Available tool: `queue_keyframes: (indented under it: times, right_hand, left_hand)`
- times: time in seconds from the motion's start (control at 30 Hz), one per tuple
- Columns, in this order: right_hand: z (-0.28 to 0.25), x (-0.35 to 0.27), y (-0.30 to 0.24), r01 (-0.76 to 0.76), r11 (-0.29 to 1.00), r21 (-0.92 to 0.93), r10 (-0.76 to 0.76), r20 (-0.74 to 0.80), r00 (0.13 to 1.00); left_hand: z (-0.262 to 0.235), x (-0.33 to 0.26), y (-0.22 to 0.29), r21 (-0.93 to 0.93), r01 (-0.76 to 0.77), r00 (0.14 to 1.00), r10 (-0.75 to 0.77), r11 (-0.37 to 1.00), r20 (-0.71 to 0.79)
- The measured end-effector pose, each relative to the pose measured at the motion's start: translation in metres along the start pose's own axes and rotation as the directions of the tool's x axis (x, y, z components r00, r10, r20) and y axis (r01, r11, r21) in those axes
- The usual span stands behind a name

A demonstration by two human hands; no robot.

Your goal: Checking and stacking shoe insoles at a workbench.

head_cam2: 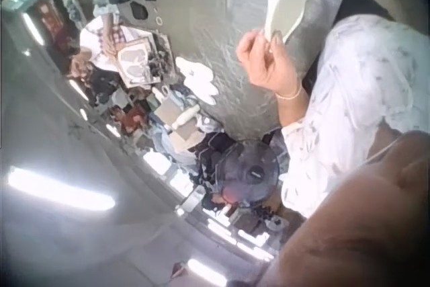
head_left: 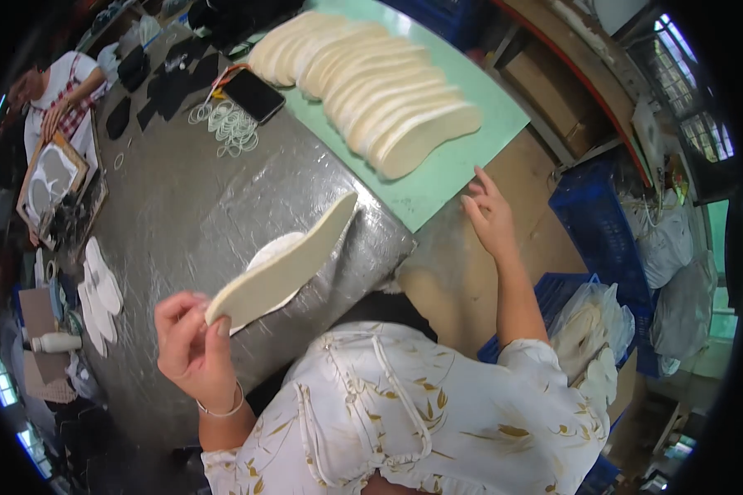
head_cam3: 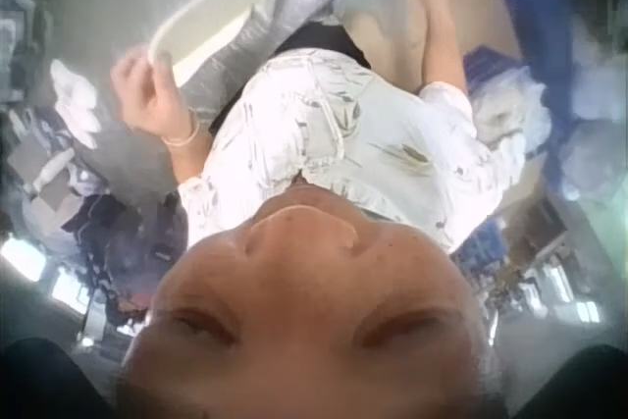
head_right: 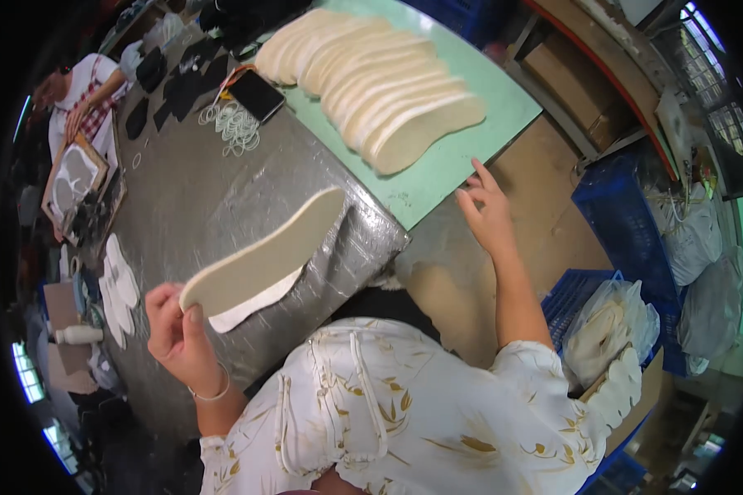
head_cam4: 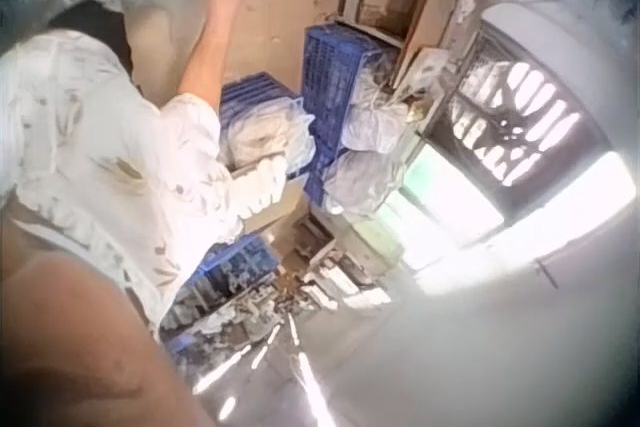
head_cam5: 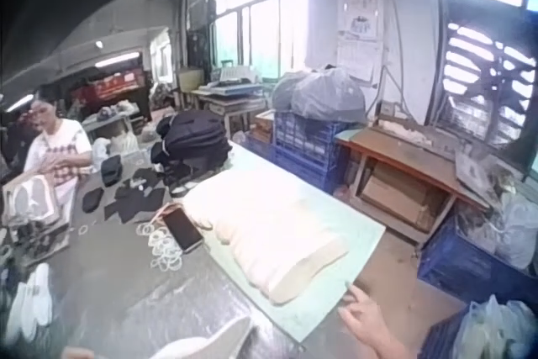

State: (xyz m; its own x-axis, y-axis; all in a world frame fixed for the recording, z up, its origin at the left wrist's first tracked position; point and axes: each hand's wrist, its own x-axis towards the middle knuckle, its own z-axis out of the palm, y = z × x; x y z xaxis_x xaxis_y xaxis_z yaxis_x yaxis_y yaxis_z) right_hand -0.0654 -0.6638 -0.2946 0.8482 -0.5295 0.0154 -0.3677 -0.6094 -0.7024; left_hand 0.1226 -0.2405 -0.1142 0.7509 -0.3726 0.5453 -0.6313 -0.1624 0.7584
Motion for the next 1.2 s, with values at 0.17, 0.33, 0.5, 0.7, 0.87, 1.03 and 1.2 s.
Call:
queue_keyframes:
  times: [0.17,0.33,0.5,0.7,0.87,1.03,1.2]
  right_hand:
    - [0.04,0.016,-0.128,-0.05,0.717,0.695,-0.04,0.113,0.993]
    - [0.079,0.037,-0.146,-0.379,0.577,0.724,-0.03,0.482,0.876]
    - [0.095,0.036,-0.158,-0.515,0.311,0.798,-0.016,0.547,0.837]
    - [0.094,0.043,-0.175,-0.584,0.356,0.73,-0.006,0.627,0.779]
    - [0.096,0.061,-0.202,-0.352,0.697,0.624,-0.024,0.512,0.859]
    - [0.096,0.077,-0.245,-0.212,0.868,0.448,-0.063,0.524,0.85]
    - [0.103,0.071,-0.238,-0.309,0.85,0.426,-0.003,0.591,0.807]
  left_hand:
    - [-0.006,-0.005,0.005,-0.092,0.054,0.997,-0.058,0.994,-0.051]
    - [-0.02,-0.015,-0.005,-0.064,0.028,0.995,-0.033,0.998,-0.089]
    - [-0.038,-0.031,-0.017,-0.246,0.271,0.913,-0.329,0.931,-0.241]
    - [-0.062,-0.058,-0.054,-0.52,0.51,0.677,-0.693,0.685,-0.249]
    - [-0.077,-0.06,-0.087,-0.59,0.599,0.601,-0.791,0.541,-0.114]
    - [-0.106,-0.074,-0.109,-0.572,0.7,0.502,-0.864,0.429,-0.033]
    - [-0.122,-0.091,-0.125,-0.491,0.76,0.468,-0.883,0.426,-0.041]
